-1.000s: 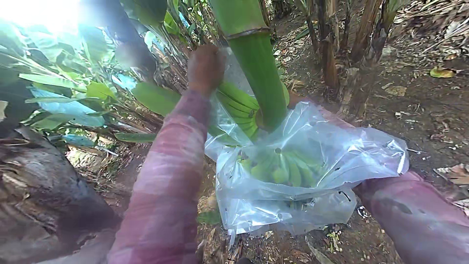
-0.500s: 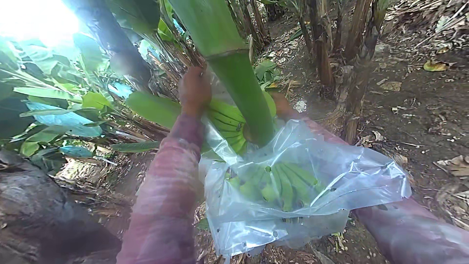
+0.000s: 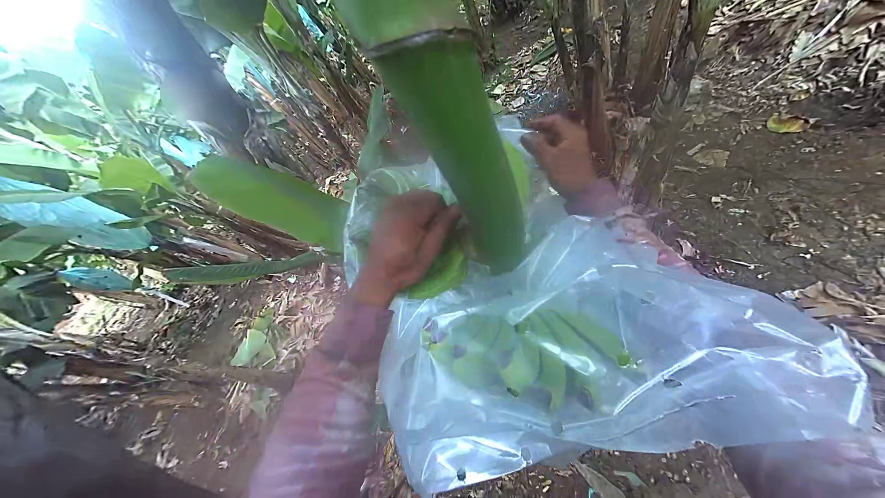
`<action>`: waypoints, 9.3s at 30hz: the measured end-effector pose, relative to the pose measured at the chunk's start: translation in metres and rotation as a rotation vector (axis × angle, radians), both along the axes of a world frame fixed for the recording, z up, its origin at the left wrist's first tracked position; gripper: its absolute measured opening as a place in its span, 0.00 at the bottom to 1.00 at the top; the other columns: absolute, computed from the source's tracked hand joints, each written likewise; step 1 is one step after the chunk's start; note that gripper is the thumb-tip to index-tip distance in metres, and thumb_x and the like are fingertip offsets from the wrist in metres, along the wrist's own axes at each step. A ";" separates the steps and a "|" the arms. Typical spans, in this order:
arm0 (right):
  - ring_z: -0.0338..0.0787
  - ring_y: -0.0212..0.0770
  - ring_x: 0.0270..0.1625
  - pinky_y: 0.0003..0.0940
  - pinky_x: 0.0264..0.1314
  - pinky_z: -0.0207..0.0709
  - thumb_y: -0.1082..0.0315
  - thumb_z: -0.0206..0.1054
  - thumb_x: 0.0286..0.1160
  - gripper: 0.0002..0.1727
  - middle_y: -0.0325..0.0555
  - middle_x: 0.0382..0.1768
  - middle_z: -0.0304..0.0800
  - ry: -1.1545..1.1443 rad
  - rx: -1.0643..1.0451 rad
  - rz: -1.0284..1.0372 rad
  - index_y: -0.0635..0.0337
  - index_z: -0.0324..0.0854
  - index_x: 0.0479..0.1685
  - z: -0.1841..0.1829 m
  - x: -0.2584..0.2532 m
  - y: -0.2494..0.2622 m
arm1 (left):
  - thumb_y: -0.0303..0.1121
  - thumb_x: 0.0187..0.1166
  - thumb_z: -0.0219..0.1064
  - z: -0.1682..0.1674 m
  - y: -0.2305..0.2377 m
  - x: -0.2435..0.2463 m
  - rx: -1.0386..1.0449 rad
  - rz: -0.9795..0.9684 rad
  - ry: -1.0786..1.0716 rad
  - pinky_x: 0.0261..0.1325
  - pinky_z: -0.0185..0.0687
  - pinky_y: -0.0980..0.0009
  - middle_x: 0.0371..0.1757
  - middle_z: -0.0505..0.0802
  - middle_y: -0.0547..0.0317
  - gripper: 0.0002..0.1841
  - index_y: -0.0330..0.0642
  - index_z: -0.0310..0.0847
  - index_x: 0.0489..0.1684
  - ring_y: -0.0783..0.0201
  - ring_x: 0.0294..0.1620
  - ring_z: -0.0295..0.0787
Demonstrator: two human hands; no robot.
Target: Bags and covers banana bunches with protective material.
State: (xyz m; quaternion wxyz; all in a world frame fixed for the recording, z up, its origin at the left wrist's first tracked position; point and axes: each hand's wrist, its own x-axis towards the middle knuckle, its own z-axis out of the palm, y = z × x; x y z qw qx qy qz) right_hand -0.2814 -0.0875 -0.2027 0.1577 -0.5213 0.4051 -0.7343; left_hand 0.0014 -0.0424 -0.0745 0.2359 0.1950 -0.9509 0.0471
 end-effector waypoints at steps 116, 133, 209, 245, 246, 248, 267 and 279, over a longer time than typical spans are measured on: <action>0.94 0.57 0.54 0.66 0.57 0.84 0.62 0.66 0.82 0.13 0.50 0.50 0.96 0.973 1.175 0.469 0.49 0.93 0.56 -0.326 0.088 0.455 | 0.39 0.72 0.77 -0.342 0.291 0.106 1.088 -0.178 0.097 0.75 0.80 0.65 0.55 0.94 0.65 0.14 0.48 0.89 0.52 0.67 0.68 0.85; 0.92 0.51 0.62 0.55 0.69 0.80 0.60 0.70 0.78 0.15 0.46 0.57 0.95 1.125 0.991 0.356 0.49 0.91 0.60 -0.353 0.092 0.450 | 0.37 0.73 0.77 -0.338 0.289 0.104 1.120 -0.195 0.127 0.74 0.81 0.65 0.55 0.94 0.63 0.12 0.46 0.89 0.50 0.66 0.68 0.85; 0.91 0.27 0.44 0.27 0.52 0.88 0.65 0.69 0.75 0.09 0.35 0.38 0.94 0.687 0.601 0.591 0.58 0.93 0.38 -0.062 -0.041 0.383 | 0.42 0.83 0.70 -0.196 0.303 0.022 1.218 -0.462 0.579 0.43 0.87 0.71 0.32 0.91 0.65 0.11 0.47 0.88 0.36 0.73 0.35 0.87; 0.82 0.34 0.24 0.32 0.26 0.78 0.54 0.69 0.81 0.14 0.42 0.25 0.84 -0.102 1.013 0.135 0.57 0.82 0.40 -0.205 0.046 0.396 | 0.38 0.68 0.83 -0.358 0.265 -0.075 1.679 0.119 0.269 0.41 0.91 0.62 0.38 0.95 0.55 0.17 0.40 0.89 0.50 0.64 0.36 0.92; 0.80 0.33 0.22 0.30 0.24 0.75 0.55 0.68 0.82 0.14 0.41 0.22 0.82 -0.122 1.002 0.117 0.56 0.81 0.36 -0.205 0.046 0.395 | 0.40 0.68 0.83 -0.358 0.264 -0.076 1.674 0.127 0.257 0.40 0.90 0.63 0.37 0.95 0.55 0.17 0.41 0.89 0.48 0.64 0.34 0.92; 0.81 0.31 0.25 0.30 0.32 0.79 0.63 0.65 0.85 0.12 0.38 0.23 0.81 -0.212 1.031 0.112 0.58 0.78 0.32 -0.197 0.043 0.386 | 0.41 0.71 0.81 -0.362 0.263 -0.075 1.709 0.161 0.287 0.41 0.90 0.62 0.37 0.94 0.55 0.16 0.40 0.90 0.48 0.64 0.35 0.91; 0.88 0.36 0.33 0.43 0.43 0.87 0.55 0.52 0.89 0.21 0.41 0.32 0.87 -0.446 0.980 -0.582 0.63 0.82 0.47 -0.215 -0.099 0.412 | 0.30 0.77 0.72 -0.436 0.258 -0.022 1.593 0.681 0.584 0.35 0.92 0.55 0.47 0.90 0.46 0.23 0.40 0.74 0.71 0.56 0.33 0.92; 0.91 0.40 0.38 0.47 0.47 0.89 0.58 0.50 0.89 0.17 0.41 0.35 0.90 -0.551 0.583 -0.570 0.59 0.82 0.45 -0.196 -0.097 0.395 | 0.30 0.74 0.73 -0.469 0.273 -0.007 1.841 0.759 0.262 0.26 0.89 0.62 0.42 0.90 0.45 0.34 0.39 0.62 0.80 0.58 0.24 0.88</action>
